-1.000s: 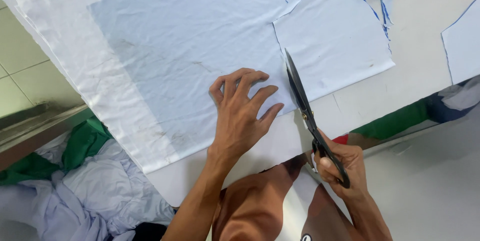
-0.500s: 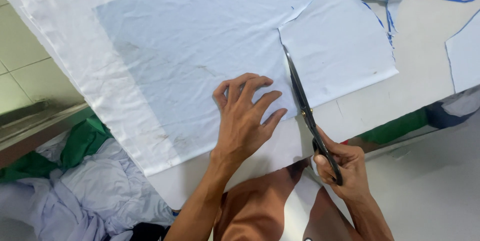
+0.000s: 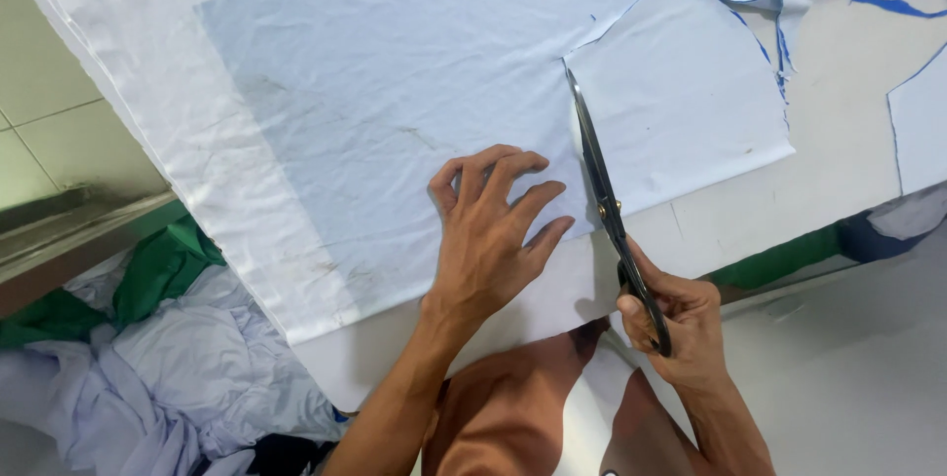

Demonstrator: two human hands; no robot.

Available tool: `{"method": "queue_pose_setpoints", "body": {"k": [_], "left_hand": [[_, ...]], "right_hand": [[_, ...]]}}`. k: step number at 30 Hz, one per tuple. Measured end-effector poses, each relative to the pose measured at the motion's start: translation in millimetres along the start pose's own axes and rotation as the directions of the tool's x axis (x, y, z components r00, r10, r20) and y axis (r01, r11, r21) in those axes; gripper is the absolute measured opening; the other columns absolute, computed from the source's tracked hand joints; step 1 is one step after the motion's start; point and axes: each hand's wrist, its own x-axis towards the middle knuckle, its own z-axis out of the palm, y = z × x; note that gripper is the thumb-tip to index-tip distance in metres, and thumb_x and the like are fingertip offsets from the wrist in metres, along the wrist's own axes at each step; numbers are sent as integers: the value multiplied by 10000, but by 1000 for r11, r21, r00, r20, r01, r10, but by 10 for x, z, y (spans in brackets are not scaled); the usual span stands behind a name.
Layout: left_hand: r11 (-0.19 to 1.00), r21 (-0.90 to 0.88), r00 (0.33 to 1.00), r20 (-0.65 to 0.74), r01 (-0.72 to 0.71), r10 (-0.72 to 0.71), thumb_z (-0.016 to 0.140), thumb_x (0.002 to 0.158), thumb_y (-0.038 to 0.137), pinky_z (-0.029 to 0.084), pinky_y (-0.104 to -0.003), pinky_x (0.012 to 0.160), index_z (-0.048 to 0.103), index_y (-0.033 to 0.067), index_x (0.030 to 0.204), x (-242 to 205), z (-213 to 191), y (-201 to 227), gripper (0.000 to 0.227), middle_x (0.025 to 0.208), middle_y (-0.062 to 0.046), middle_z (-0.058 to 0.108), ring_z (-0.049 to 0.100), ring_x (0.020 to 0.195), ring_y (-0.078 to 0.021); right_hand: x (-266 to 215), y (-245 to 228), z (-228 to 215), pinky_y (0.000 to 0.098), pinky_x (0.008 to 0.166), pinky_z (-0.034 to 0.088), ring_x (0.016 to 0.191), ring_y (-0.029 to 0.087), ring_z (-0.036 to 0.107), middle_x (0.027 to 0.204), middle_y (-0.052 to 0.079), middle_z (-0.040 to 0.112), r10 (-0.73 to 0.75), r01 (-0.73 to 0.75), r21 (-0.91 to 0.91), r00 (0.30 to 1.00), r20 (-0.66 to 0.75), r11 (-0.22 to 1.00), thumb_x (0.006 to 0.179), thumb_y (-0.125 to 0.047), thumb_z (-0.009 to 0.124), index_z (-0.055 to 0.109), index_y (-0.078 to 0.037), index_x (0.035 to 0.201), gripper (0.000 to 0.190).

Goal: The person uses large scissors to cut a piece of white fabric along a blue marked line on a white table. They hold the fabric steady with one hand while cutting with the other, then lift and reposition the cut piece to continue cutting along the marked outline.

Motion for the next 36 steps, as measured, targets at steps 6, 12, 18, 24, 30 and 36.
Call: {"method": "queue_pose_setpoints", "body": {"k": [6, 12, 18, 24, 30, 36], "left_hand": [[1000, -10, 1000, -5, 3, -3, 894, 824, 229, 292, -487, 958, 679, 183, 1032, 2, -15, 8, 302, 1226, -4, 605, 561, 1200, -255], [1000, -11, 1000, 1, -1, 1, 878, 840, 228, 286, -482, 965, 674, 177, 1030, 5, -19, 4, 284, 1229, -12, 600, 558, 1212, -257], [1000, -6, 1000, 8, 12, -12, 881, 830, 241, 289, -491, 974, 691, 185, 1047, 1, -16, 5, 295, 1233, 1, 602, 554, 1214, -249], [1000, -10, 1000, 9, 8, -8, 879, 840, 237, 291, -490, 973, 684, 184, 1052, 0, -16, 4, 293, 1231, -4, 598, 554, 1215, -256], [1000, -14, 1000, 11, 15, -15, 884, 834, 239, 280, -491, 989, 694, 182, 1050, -6, 2, -3, 294, 1239, -3, 600, 551, 1228, -255], [1000, -15, 1000, 2, 20, -20, 894, 818, 236, 281, -490, 985, 700, 186, 1042, -7, 0, 12, 301, 1225, 5, 602, 551, 1217, -249]], "right_hand": [[-8, -35, 10, 230, 361, 170, 434, 91, 221, 569, -29, 288, -20, 20, -18, 1000, 12, 1000, 853, -90, 726, 514, 24, 1463, 655], [91, -43, -18, 211, 350, 153, 439, 79, 219, 613, -4, 392, -80, 76, 54, 994, 69, 996, 872, -151, 759, 570, -3, 1423, 602], [102, -98, 46, 225, 358, 155, 437, 74, 209, 592, -38, 285, -13, 13, 6, 999, 31, 1000, 851, -104, 736, 506, 23, 1469, 672], [99, -42, 26, 227, 366, 172, 437, 85, 205, 585, -24, 310, -25, 25, -60, 1000, 3, 998, 845, -120, 733, 492, 24, 1476, 690], [113, -139, 56, 207, 320, 172, 396, 82, 222, 508, -19, 336, -49, 51, -31, 998, 49, 998, 871, -115, 719, 531, 0, 1448, 618], [121, -75, 34, 224, 341, 175, 408, 85, 212, 563, -49, 281, -14, 13, -49, 1000, -16, 999, 821, -96, 746, 522, 26, 1449, 678]]}}
